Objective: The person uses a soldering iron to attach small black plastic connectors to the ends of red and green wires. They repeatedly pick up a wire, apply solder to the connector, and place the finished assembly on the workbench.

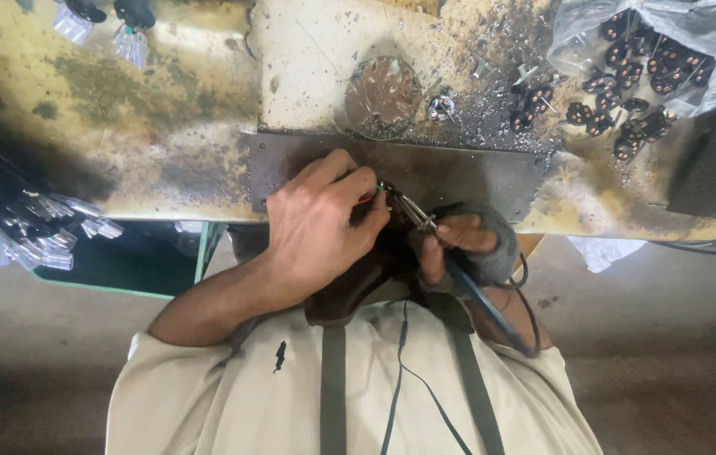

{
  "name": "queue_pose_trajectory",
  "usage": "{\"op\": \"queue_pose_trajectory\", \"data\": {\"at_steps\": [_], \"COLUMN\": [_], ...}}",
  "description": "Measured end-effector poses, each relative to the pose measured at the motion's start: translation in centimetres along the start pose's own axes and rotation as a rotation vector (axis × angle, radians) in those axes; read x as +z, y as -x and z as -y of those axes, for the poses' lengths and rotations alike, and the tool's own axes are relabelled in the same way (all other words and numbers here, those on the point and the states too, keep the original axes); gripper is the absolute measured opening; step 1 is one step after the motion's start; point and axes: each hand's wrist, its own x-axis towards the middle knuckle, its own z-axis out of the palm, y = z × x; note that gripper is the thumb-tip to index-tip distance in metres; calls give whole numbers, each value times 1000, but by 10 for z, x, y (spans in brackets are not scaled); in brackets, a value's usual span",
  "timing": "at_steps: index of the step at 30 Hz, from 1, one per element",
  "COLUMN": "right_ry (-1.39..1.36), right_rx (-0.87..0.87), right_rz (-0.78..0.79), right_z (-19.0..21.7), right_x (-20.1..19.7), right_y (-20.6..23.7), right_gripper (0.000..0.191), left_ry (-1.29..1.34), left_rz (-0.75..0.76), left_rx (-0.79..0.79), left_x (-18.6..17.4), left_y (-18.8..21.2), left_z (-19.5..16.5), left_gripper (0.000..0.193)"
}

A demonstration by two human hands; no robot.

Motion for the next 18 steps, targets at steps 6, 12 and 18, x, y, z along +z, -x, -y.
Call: {"op": "queue_pose_trajectory", "data": {"at_steps": [6, 12, 18], "right_ry": [86, 153, 83], "right_rx": [-121, -237, -98], "right_rz": [28, 86, 49], "right_z": [3, 6, 0], "right_x": [-5, -2, -2], "right_y": [-8, -13, -1], "right_gripper": [37, 33, 30], "left_ry": [12, 34, 50], "left_rz": [-24, -57, -59], "left_rx": [3, 7, 12], "left_x": [0, 2, 4], "left_y": [4, 6, 6], "left_z": [3, 5, 8], "left_gripper": [16, 15, 15]}}
